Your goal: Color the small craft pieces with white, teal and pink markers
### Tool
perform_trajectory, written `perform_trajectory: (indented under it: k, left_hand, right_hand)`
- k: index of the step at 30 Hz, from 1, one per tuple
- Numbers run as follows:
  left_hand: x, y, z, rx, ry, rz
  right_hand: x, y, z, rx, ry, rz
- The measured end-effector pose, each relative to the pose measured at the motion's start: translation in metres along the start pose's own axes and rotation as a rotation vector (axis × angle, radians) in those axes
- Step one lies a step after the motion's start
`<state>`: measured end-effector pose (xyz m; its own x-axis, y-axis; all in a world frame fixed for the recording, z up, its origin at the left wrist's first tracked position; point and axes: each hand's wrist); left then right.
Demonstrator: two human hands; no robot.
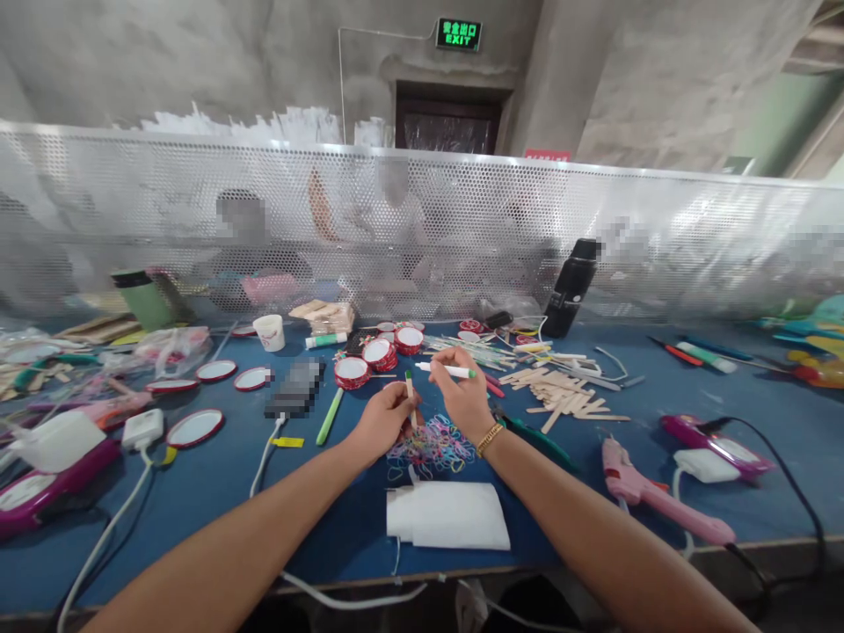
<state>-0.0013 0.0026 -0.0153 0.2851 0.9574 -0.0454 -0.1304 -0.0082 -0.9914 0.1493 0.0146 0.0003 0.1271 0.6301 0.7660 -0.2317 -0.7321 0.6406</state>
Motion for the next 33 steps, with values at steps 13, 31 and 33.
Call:
perform_trajectory:
  k: [13,31,33]
  left_hand:
    - [0.004,0.009,0.000,-0.011,0.024,0.015]
    - [0.010,0.012,0.003,-0.013,0.026,-0.017]
    - [0.010,0.013,0.003,-0.002,0.026,-0.019]
  right_hand:
    - [-0.007,0.010,0.000,-0.024,0.028,-0.017]
    - [-0.002,0.004,0.002,-0.024,0.026,-0.021]
    - [-0.002,0.003,0.002,-0.031,0.033,-0.024]
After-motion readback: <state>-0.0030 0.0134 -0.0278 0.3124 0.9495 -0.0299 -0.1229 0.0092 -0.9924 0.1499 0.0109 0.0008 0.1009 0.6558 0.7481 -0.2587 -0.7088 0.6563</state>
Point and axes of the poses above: each hand's wrist, its own x-axis towards the middle knuckle, its own z-axis out of the back of the hand, y = z × x, and after that the axes turned 9 degrees about z, right-handed
